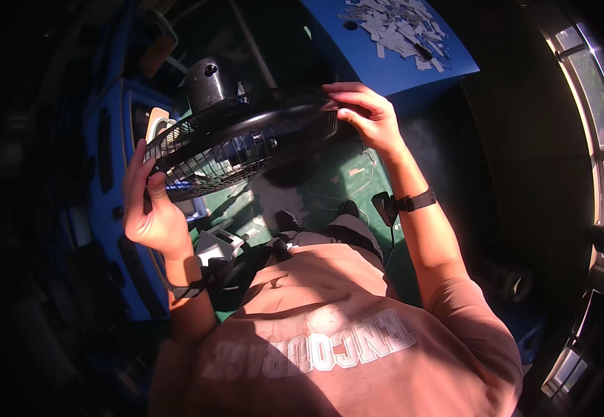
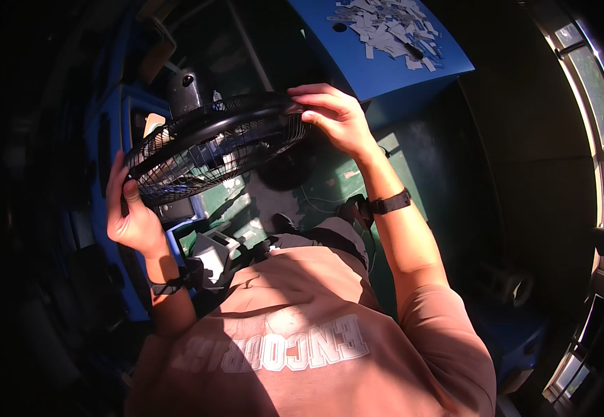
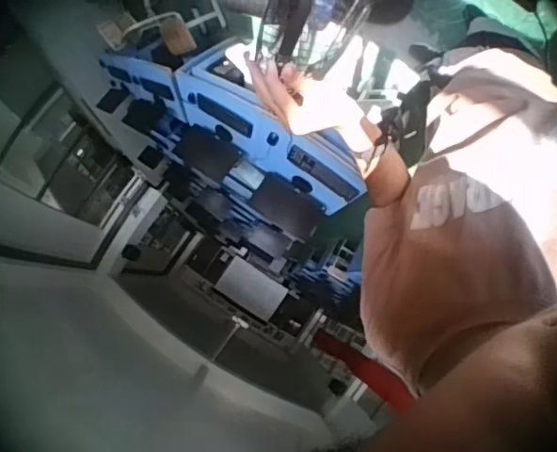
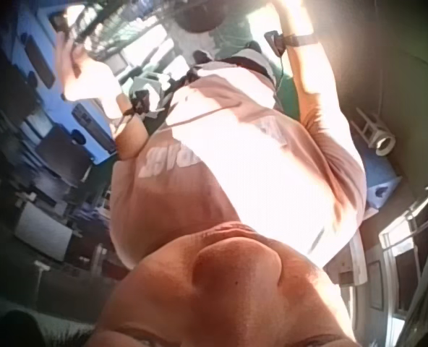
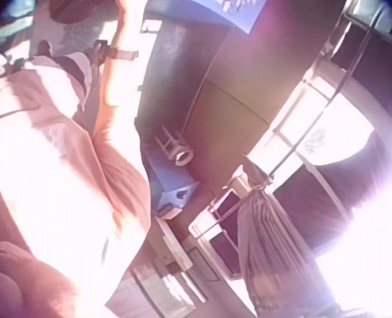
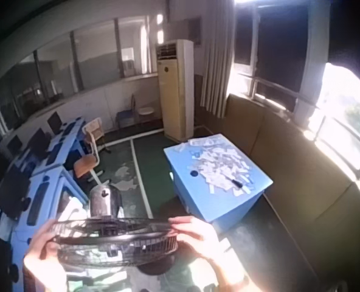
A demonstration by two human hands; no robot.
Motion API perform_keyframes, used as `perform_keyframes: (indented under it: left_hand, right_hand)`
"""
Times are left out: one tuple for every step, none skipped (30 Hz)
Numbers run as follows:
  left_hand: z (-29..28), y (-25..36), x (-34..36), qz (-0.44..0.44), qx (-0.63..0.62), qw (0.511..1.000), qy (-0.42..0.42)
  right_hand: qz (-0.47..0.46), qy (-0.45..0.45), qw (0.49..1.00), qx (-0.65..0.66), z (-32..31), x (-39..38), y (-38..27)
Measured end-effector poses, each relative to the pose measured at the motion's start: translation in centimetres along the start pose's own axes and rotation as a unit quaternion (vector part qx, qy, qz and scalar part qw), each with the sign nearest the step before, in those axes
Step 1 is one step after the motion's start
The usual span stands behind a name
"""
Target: The person assembles a desktop fan by aligning the front grille with the back housing, inserting a small screw into the bottom clasp, and tightening it with a screwdriver.
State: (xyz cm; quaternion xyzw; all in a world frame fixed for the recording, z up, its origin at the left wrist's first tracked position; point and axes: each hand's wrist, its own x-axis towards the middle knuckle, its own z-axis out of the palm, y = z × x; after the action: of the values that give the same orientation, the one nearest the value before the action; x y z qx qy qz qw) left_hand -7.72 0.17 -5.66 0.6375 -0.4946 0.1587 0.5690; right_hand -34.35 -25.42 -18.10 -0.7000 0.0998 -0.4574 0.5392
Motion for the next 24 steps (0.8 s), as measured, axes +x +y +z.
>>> perform_keyframes:
  left_hand:
    - [0.0, 0.0, -0.1, -0.007, -0.010, 1.000, 0.002]
    - [0.0, 0.1, -0.2, -0.004, -0.002, 1.000, 0.003]
    - [0.1, 0.2, -0.2, -0.001, 0.005, 1.000, 0.004]
    - [0.1, 0.2, -0.2, 0.001, 0.010, 1.000, 0.008]
    - [0.4, 0.4, -0.1, 0.007, 0.020, 1.000, 0.005]
    - [0.4, 0.4, 0.0, 0.009, 0.022, 1.000, 0.009]
    - [0.6, 0.5, 0.0, 0.010, 0.026, 1.000, 0.011]
    - [0.7, 0.6, 0.0, 0.012, 0.028, 0.999, 0.014]
    - [0.8, 0.7, 0.0, 0.010, 0.030, 0.999, 0.016]
    - [0.9, 0.8, 0.0, 0.010, 0.028, 0.999, 0.018]
    - [0.9, 0.9, -0.1, 0.012, 0.022, 1.000, 0.018]
    - [1.0, 1.0, -0.2, 0.011, 0.028, 0.999, 0.024]
    - [1.0, 1.1, -0.3, 0.014, 0.029, 0.999, 0.028]
    - [1.0, 1.2, -0.4, 0.015, 0.029, 0.999, 0.030]
    - [1.0, 1.3, -0.5, 0.013, 0.027, 0.999, 0.033]
    - [1.0, 1.3, -0.5, 0.011, 0.025, 0.999, 0.036]
    - [1.0, 1.3, -0.5, 0.016, 0.011, 0.999, 0.040]
    - [1.0, 1.4, -0.5, 0.013, 0.034, 0.999, 0.038]
    - [1.2, 1.4, -0.3, 0.016, 0.047, 0.998, 0.034]
    - [1.1, 1.4, -0.4, 0.020, 0.058, 0.998, 0.033]
    - [1.1, 1.5, -0.4, 0.018, 0.052, 0.998, 0.034]
    - [1.2, 1.5, -0.4, 0.015, 0.037, 0.999, 0.033]
    - [1.1, 1.6, -0.3, 0.015, 0.049, 0.998, 0.032]
    - [1.1, 1.7, -0.3, 0.014, 0.040, 0.999, 0.030]
  right_hand:
    - [-0.022, -0.009, 0.999, -0.045, -0.4, 0.4, -0.2]
    - [-0.039, -0.017, 0.995, -0.086, -0.7, 0.6, -0.5]
    - [-0.054, -0.016, 0.993, -0.106, -0.8, 0.8, -0.6]
    - [-0.069, -0.003, 0.990, -0.122, -0.8, 1.0, -0.8]
    - [-0.079, 0.003, 0.987, -0.137, -0.8, 1.2, -0.8]
    - [-0.093, 0.019, 0.985, -0.146, -0.5, 1.2, -0.8]
    - [-0.097, 0.027, 0.982, -0.160, -0.3, 1.1, -0.7]
    - [-0.105, 0.046, 0.979, -0.166, 0.1, 0.9, -0.6]
    - [-0.114, 0.065, 0.976, -0.172, 0.4, 0.6, -0.3]
    - [-0.119, 0.073, 0.973, -0.181, 0.7, 0.2, 0.0]
    - [-0.118, 0.081, 0.969, -0.200, 0.9, -0.3, 0.4]
    - [-0.123, 0.099, 0.965, -0.207, 0.8, -0.7, 0.9]
    - [-0.120, 0.107, 0.962, -0.221, 0.7, -1.2, 1.4]
    - [-0.100, 0.117, 0.958, -0.241, 0.5, -1.8, 2.0]
    - [-0.083, 0.123, 0.963, -0.226, 0.3, -2.3, 2.7]
    - [-0.071, 0.095, 0.968, -0.219, 0.1, -2.8, 3.4]
    - [-0.059, 0.068, 0.973, -0.211, -0.1, -3.1, 4.2]
    - [-0.075, 0.046, 0.977, -0.196, -0.2, -3.5, 5.0]
    - [-0.051, 0.059, 0.979, -0.187, -0.6, -3.4, 5.9]
    - [-0.039, 0.057, 0.983, -0.170, -0.7, -3.5, 6.6]
    - [-0.034, 0.061, 0.986, -0.150, -1.0, -3.4, 7.3]
    - [-0.028, 0.066, 0.989, -0.130, -1.2, -3.2, 7.9]
    - [-0.037, 0.075, 0.988, -0.129, -1.4, -3.0, 8.3]
    - [-0.044, 0.084, 0.987, -0.128, -1.5, -2.7, 8.6]
